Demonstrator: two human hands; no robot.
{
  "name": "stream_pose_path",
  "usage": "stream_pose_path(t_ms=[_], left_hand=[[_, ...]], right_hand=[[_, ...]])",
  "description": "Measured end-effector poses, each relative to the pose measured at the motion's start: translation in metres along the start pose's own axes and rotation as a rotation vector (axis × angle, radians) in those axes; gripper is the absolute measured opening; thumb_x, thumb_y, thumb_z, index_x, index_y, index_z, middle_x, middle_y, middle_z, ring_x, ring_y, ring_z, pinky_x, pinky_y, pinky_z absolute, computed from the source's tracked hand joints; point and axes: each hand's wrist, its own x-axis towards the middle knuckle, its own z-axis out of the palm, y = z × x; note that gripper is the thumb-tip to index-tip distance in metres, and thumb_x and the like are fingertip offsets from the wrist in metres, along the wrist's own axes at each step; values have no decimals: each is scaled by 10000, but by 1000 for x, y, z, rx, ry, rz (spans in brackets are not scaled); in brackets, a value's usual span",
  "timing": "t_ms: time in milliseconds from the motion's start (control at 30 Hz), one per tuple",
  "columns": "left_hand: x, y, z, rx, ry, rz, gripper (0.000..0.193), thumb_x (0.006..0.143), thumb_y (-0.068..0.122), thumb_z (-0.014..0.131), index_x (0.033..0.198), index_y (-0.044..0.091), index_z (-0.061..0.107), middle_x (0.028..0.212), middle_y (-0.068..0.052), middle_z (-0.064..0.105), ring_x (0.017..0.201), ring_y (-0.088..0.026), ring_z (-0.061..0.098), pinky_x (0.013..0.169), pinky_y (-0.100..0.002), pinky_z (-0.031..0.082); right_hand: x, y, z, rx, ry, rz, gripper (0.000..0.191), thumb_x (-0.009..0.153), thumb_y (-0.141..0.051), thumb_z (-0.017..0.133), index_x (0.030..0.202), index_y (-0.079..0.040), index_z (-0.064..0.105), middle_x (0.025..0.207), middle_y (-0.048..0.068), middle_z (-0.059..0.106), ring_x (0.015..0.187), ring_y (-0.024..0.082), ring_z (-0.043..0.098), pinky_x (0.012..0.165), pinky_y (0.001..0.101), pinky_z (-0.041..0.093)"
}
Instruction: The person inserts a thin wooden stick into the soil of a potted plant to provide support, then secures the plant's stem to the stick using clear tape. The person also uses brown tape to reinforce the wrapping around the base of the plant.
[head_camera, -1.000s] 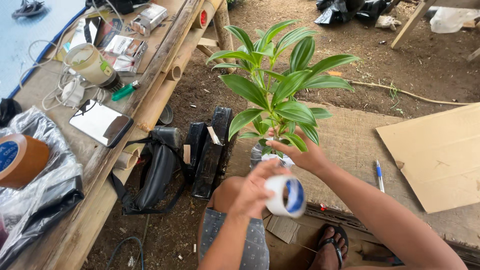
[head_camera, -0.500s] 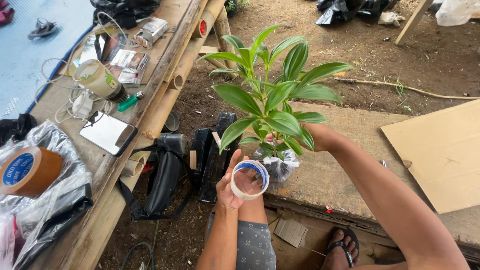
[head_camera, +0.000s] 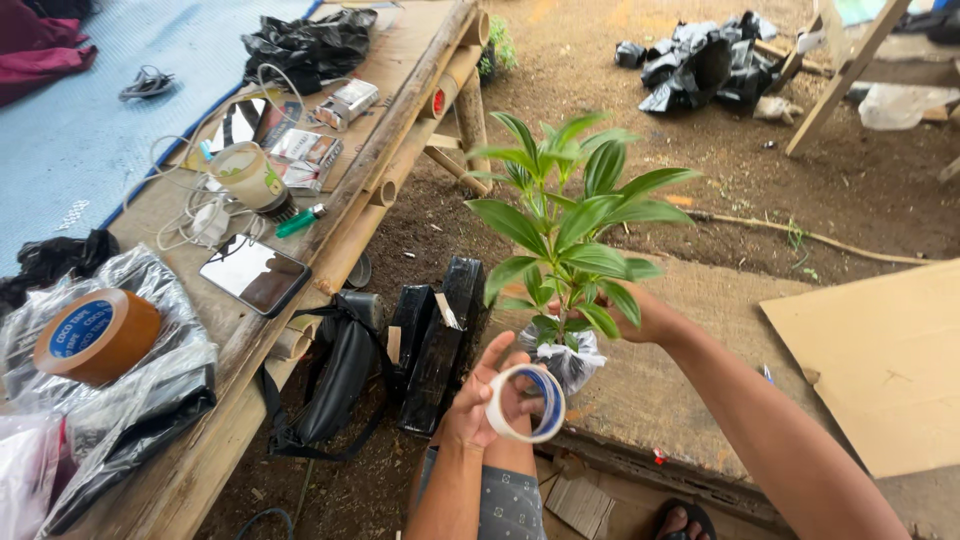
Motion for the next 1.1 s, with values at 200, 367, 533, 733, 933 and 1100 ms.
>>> stream_pose_path(t_ms=[200, 367, 533, 733, 933, 1100], left_hand=[[5, -10, 59, 600, 157, 155, 1046, 787, 42, 856, 1610, 82, 210, 1365, -197, 599, 1282, -294, 586, 1095, -490, 512], [3, -33, 100, 1304, 53, 261, 1113, 862, 129, 852, 1661, 57, 81, 1432, -203, 615, 1373, -328, 592, 1212, -500, 442], [5, -53, 115, 1477, -111, 358, 1040, 965, 119, 740, 1705, 66, 11, 1561, -230, 553, 1488, -365, 542, 1296, -507, 367], [9, -44, 108, 1850, -68, 612, 973, 943, 197, 758, 1636, 55, 89, 1527, -235, 552, 1418, -407, 494, 1200, -468, 408], [11, -42, 104, 1330, 313, 203, 549, 901, 182, 805, 1372, -1, 589, 1313, -145, 650, 1192, -248, 636, 1023, -355, 536], [19, -60, 93, 1222, 331, 179, 191, 947, 89, 743, 1086, -41, 728, 1146, -94, 698, 1019, -119, 660, 874, -260, 553]], right_hand=[[-43, -23, -6, -545, 233, 144, 227, 951, -108, 629, 1123, -56, 768, 1003, 113, 766, 878, 218, 706, 834, 386, 564], [-105, -64, 30, -122, 253, 303, 151, 990, -183, 562, 1038, -63, 640, 917, 107, 776, 867, 184, 752, 812, 337, 613], [-120, -78, 66, 197, 300, 494, 424, 892, -193, 691, 1184, -93, 400, 837, 125, 737, 721, 148, 658, 608, 325, 521], [-122, -84, 64, 139, 361, 420, 390, 922, -175, 671, 1267, -86, 511, 881, 75, 734, 747, 89, 633, 643, 276, 522], [-118, -112, 71, 19, 310, 423, 418, 908, -188, 682, 1294, -120, 535, 878, 62, 794, 664, 71, 548, 567, 275, 454], [-121, -129, 72, -224, 257, 496, 488, 865, -222, 706, 1303, -159, 499, 794, 76, 807, 557, 129, 593, 560, 313, 487]])
